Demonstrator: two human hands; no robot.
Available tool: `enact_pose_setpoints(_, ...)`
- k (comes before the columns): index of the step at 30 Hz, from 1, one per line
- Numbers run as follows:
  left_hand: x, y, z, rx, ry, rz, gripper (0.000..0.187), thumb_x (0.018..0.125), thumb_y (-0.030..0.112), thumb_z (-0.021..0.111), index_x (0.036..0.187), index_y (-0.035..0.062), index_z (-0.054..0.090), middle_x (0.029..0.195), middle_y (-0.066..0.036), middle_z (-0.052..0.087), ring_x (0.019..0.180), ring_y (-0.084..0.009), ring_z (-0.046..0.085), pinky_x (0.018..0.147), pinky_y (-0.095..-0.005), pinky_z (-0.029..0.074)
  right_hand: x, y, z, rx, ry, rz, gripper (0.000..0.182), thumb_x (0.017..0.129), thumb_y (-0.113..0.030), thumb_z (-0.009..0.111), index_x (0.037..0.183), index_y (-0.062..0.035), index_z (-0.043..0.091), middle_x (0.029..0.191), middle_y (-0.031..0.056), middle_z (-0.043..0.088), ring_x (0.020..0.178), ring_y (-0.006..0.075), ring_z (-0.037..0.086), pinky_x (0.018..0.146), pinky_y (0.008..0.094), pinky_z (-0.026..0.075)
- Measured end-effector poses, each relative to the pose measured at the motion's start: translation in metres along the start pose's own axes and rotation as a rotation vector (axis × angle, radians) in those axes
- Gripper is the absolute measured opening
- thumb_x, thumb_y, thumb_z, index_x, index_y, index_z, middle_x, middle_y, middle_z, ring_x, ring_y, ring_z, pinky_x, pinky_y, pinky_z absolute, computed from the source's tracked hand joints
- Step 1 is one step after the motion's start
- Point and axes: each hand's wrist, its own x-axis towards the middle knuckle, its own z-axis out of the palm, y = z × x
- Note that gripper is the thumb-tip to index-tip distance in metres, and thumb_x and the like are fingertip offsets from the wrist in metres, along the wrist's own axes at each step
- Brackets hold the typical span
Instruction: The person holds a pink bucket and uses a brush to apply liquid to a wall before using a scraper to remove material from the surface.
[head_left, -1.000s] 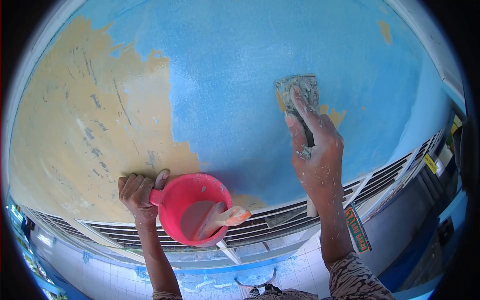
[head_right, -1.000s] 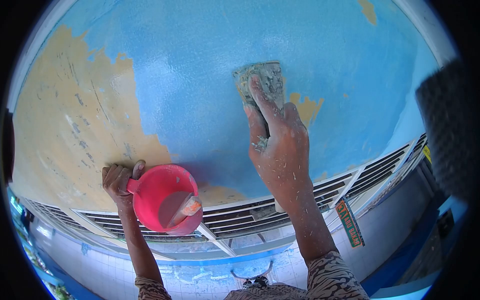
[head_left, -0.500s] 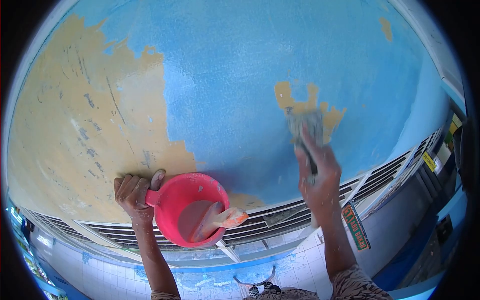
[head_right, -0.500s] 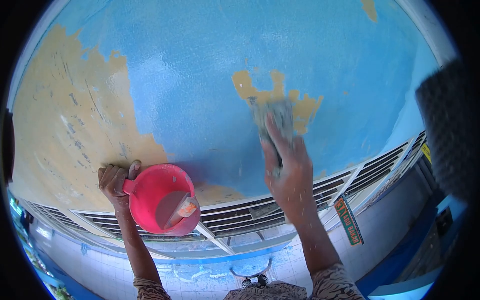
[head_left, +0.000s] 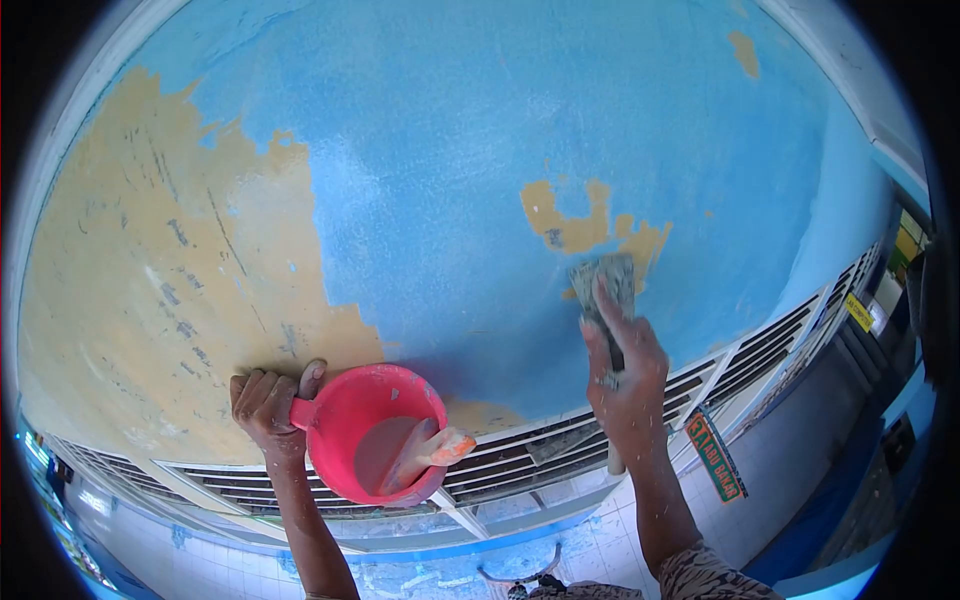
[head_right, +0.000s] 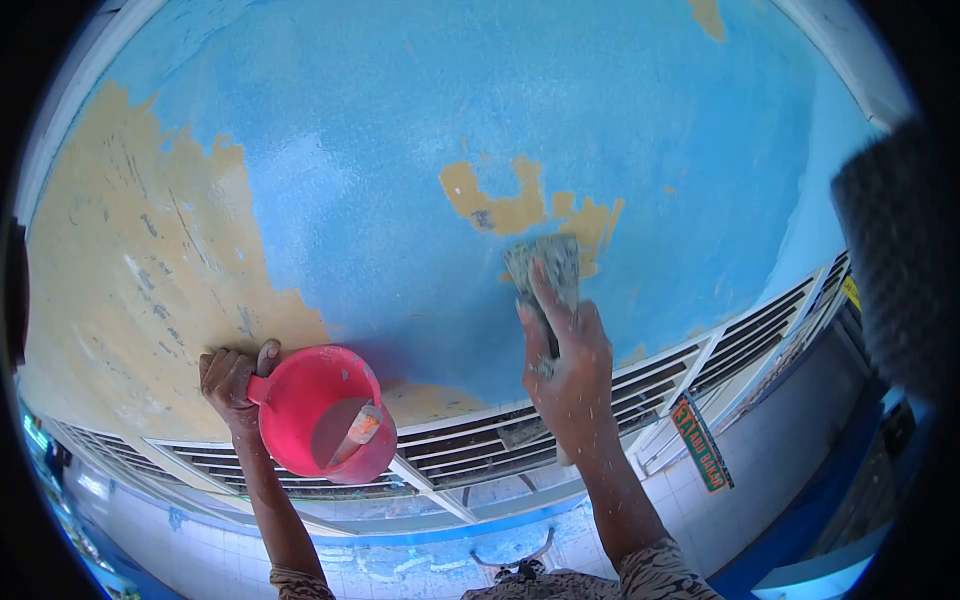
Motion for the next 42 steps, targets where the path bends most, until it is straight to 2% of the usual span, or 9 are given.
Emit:
enact_pose_setpoints(3,0.0,-0.001,-0.002,0.008,-0.043,0.0,0.047,0.077,0.022,0.086,0.052,0.0118,0.048,0.05,-0.001,0.038,0.049,-0.02,0.038,0.058,-0.0363,0.029,0.026,-0.009,-0.005,0.044,0.053,-0.022,0.05,0.093,-0.004,0.069,0.142,-0.0098,0.06,0.087,0.0143,0.064,0.074,0.0213,0.061,0.071,0.0375,0.051)
enact_pose_setpoints(4,-0.001,-0.002,-0.002,0.012,-0.042,-0.003,0.046,0.078,0.022,0.086,0.052,0.0117,0.048,0.05,-0.001,0.038,0.05,-0.0199,0.038,0.058,-0.0362,0.029,0.022,-0.002,-0.004,0.036,0.054,-0.057,0.053,0.093,-0.007,0.069,0.145,-0.0143,0.058,0.08,0.0136,0.054,0.066,0.0214,0.056,0.058,0.0391,0.049)
enact_pose_setpoints(19,-0.004,-0.005,0.002,0.036,-0.033,0.006,0.047,0.079,0.024,0.085,0.053,0.0127,0.049,0.05,0.0,0.04,0.05,-0.0187,0.041,0.058,-0.0355,0.032,0.002,0.021,-0.003,0.083,0.065,-0.028,0.054,0.095,-0.007,0.068,0.146,-0.0122,0.055,0.083,0.0183,0.059,0.072,0.0254,0.063,0.062,0.0424,0.051)
enact_pose_setpoints(21,-0.001,-0.005,-0.001,0.03,-0.048,0.019,0.047,0.08,0.025,0.085,0.053,0.0127,0.049,0.05,0.0,0.04,0.05,-0.0187,0.041,0.058,-0.0352,0.032,0.029,0.008,-0.013,0.023,0.095,0.02,0.045,0.095,-0.004,0.066,0.14,-0.0066,0.06,0.095,0.0205,0.068,0.085,0.0242,0.069,0.078,0.0384,0.054)
enact_pose_setpoints(29,-0.003,-0.007,-0.001,0.049,-0.055,0.032,0.043,0.081,0.025,0.084,0.055,0.0124,0.053,0.05,-0.001,0.042,0.049,-0.0189,0.042,0.057,-0.0357,0.031,0.009,0.018,-0.013,0.102,0.031,0.095,0.044,0.096,-0.005,0.065,0.14,-0.0072,0.06,0.094,0.0205,0.068,0.081,0.0248,0.067,0.076,0.0374,0.053)
enact_pose_setpoints(31,-0.003,-0.007,-0.002,0.038,-0.056,0.044,0.042,0.082,0.025,0.084,0.056,0.0124,0.054,0.05,-0.001,0.042,0.049,-0.019,0.042,0.057,-0.0358,0.031,0.038,0.019,-0.015,0.021,0.171,-0.069,0.055,0.095,-0.008,0.067,0.148,-0.0171,0.054,0.079,0.0179,0.057,0.067,0.0251,0.059,0.063,0.0409,0.05)
enact_pose_setpoints(33,-0.003,-0.007,0.0,0.029,-0.042,0.046,0.041,0.082,0.025,0.084,0.056,0.0125,0.054,0.051,0.0,0.042,0.049,-0.0191,0.042,0.057,-0.0359,0.032,0.038,0.016,-0.021,0.077,0.132,0.001,0.055,0.095,-0.008,0.067,0.147,-0.0175,0.055,0.079,0.0183,0.058,0.067,0.0255,0.059,0.064,0.0415,0.051)
enact_pose_setpoints(38,-0.003,-0.008,0.001,0.031,-0.042,0.061,0.046,0.083,0.013,0.082,0.053,0.0095,0.047,0.049,-0.003,0.041,0.048,-0.0206,0.04,0.057,-0.0378,0.031,-0.01,0.043,-0.009,0.08,0.118,0.038,0.05,0.095,-0.01,0.067,0.144,-0.0099,0.056,0.082,0.021,0.064,0.068,0.0263,0.061,0.065,0.042,0.052)
enact_pose_setpoints(42,-0.008,-0.012,0.001,0.058,-0.061,0.058,0.049,0.085,0.024,0.082,0.054,0.0125,0.046,0.05,-0.001,0.042,0.049,-0.0206,0.042,0.058,-0.0364,0.033,0.055,0.062,-0.028,-0.008,0.31,-0.059,0.048,0.096,-0.01,0.068,0.142,-0.0071,0.058,0.086,0.0227,0.068,0.07,0.0257,0.064,0.068,0.0411,0.054)
